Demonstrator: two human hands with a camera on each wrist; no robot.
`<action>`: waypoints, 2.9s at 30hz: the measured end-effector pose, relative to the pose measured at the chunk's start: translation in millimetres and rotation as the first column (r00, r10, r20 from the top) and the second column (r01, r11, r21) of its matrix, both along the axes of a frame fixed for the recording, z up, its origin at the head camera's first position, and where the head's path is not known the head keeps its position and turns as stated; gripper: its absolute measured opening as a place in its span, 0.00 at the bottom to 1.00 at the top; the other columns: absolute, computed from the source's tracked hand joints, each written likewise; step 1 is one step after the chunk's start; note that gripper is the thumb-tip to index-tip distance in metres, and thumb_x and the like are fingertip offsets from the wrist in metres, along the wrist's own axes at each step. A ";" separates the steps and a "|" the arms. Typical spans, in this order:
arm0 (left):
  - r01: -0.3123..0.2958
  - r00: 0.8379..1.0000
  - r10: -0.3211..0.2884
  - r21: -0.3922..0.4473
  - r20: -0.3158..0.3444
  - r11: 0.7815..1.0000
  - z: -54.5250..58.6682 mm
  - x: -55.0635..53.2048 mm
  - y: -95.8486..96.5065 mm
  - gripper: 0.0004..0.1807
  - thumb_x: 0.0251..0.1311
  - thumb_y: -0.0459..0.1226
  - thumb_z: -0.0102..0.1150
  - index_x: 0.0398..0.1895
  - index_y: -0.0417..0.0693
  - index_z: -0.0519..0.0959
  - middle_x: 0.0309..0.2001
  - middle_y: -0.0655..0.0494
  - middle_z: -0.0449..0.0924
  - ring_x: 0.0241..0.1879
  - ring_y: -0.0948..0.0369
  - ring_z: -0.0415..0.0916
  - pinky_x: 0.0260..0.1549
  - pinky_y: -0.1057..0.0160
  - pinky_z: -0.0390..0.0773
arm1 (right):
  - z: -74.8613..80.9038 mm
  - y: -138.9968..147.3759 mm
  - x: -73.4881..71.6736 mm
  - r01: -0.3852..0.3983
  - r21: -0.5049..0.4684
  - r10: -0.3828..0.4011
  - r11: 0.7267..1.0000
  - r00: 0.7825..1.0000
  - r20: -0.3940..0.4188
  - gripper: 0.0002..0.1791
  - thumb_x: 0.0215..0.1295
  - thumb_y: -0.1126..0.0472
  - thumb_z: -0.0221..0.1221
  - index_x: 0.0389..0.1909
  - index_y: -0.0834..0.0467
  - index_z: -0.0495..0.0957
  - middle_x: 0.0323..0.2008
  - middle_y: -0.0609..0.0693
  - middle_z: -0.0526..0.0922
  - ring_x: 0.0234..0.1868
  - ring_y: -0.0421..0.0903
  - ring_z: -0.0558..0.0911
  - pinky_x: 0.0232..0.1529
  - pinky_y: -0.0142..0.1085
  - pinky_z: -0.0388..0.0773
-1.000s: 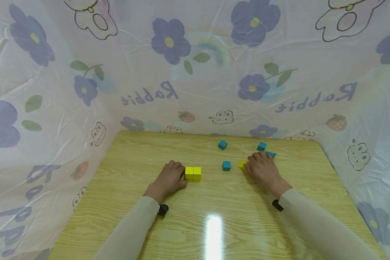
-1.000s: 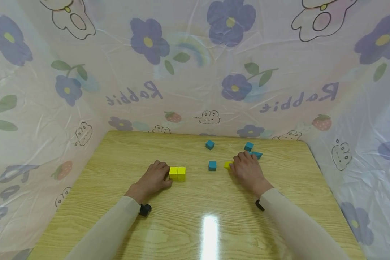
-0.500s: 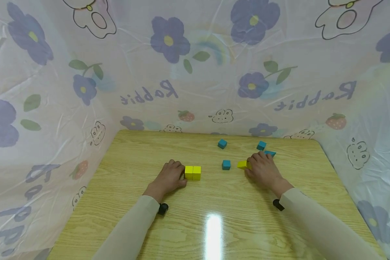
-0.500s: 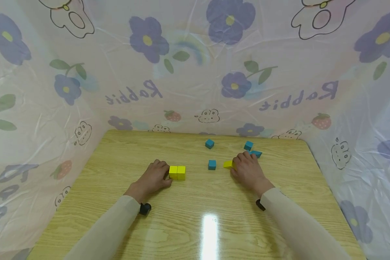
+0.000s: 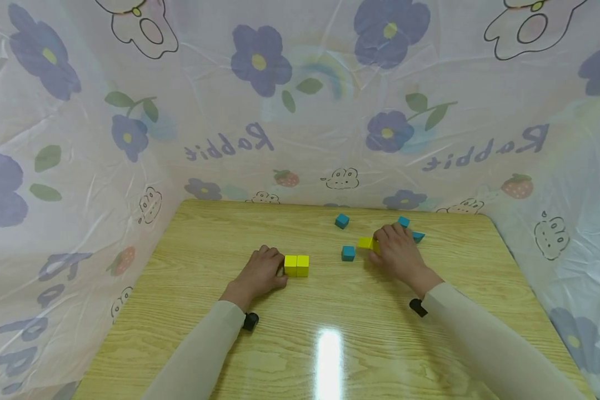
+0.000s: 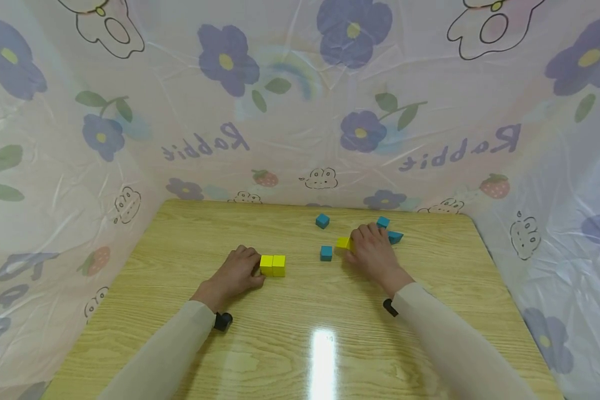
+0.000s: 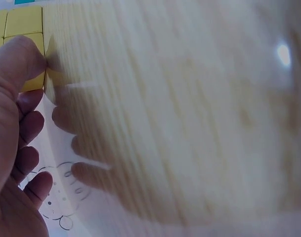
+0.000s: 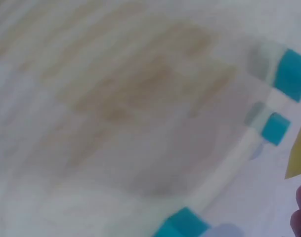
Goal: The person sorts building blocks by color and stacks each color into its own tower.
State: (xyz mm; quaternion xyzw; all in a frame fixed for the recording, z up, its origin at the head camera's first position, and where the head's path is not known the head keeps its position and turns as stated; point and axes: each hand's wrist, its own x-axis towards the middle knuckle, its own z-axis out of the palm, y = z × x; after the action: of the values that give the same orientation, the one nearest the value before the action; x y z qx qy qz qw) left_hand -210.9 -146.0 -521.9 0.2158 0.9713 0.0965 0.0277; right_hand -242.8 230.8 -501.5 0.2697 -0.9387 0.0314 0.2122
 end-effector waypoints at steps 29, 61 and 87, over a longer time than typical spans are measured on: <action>0.016 1.000 -0.015 0.040 -0.005 0.999 1.5 0.5 -2.4 0.14 0.60 0.51 0.60 0.42 0.54 0.77 0.44 0.62 0.74 0.44 0.60 0.62 0.51 0.57 0.64 | 39.1 -114.2 10.1 -0.181 0.099 0.182 0.978 0.983 0.001 0.19 0.56 0.45 0.63 0.36 0.55 0.73 0.35 0.50 0.72 0.39 0.51 0.66 0.42 0.44 0.61; 0.044 0.998 -0.041 0.052 -0.054 0.998 0.6 0.2 -4.2 0.12 0.57 0.49 0.63 0.32 0.54 0.73 0.39 0.62 0.73 0.40 0.59 0.61 0.44 0.58 0.63 | 34.8 -163.1 18.3 -0.286 0.173 0.286 0.943 0.958 0.021 0.19 0.62 0.43 0.56 0.36 0.56 0.76 0.37 0.50 0.76 0.38 0.51 0.69 0.41 0.43 0.65; 0.042 0.998 -0.040 0.055 -0.041 0.998 1.6 -0.3 -4.1 0.12 0.57 0.49 0.63 0.30 0.54 0.73 0.37 0.63 0.72 0.40 0.59 0.61 0.43 0.59 0.62 | 33.8 -164.0 18.6 -0.266 0.198 0.259 0.943 0.964 0.058 0.19 0.64 0.43 0.55 0.37 0.56 0.76 0.39 0.50 0.77 0.40 0.51 0.69 0.43 0.44 0.66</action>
State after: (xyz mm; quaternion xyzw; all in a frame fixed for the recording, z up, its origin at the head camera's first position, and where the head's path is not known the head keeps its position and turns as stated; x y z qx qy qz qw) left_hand -211.2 -150.1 -520.3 0.2381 0.9640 0.1185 0.0045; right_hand -224.2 66.8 -467.7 0.4121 -0.8958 -0.0330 0.1629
